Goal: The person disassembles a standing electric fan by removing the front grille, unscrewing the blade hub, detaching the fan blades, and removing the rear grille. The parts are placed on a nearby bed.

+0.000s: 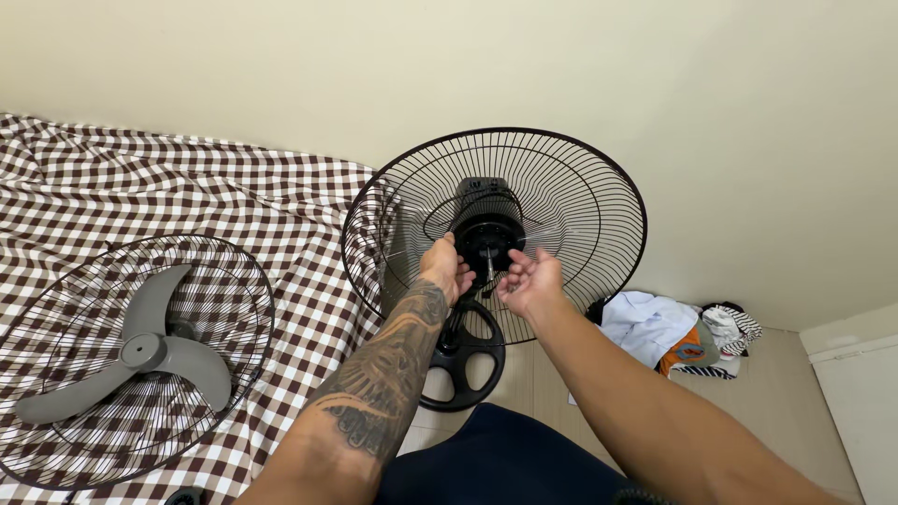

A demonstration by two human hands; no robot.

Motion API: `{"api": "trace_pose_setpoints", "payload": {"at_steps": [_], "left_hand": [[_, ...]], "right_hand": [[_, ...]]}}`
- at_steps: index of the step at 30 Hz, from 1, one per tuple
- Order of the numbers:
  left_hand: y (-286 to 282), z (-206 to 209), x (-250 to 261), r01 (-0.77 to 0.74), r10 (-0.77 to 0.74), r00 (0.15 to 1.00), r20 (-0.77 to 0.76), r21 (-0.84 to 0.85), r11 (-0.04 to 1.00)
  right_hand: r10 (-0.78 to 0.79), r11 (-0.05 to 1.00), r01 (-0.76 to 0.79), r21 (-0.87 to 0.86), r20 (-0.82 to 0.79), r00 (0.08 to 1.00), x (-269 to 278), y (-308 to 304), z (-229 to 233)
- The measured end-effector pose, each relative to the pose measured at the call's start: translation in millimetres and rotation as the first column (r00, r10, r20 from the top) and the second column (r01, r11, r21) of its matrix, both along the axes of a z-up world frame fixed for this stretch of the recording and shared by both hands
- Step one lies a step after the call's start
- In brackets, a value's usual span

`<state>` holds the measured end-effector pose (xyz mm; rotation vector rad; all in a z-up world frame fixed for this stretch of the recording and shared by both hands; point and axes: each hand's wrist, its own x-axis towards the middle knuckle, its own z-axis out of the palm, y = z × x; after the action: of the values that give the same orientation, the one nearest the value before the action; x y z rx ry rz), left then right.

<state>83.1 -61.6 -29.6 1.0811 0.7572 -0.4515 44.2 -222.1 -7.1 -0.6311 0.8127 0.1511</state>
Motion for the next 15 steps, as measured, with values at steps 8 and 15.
{"api": "trace_pose_setpoints", "payload": {"at_steps": [8, 15], "left_hand": [[1, 12, -5, 0.058, -0.057, 0.998, 0.014, -0.096, 0.994], [-2, 21, -10, 0.076, -0.075, 0.997, 0.016, -0.096, 0.992]], "right_hand": [[0.003, 0.992, -0.024, -0.127, -0.165, 0.986, -10, -2, 0], [0.011, 1.0, -0.011, -0.021, -0.009, 1.0, -4, -9, 3]]}}
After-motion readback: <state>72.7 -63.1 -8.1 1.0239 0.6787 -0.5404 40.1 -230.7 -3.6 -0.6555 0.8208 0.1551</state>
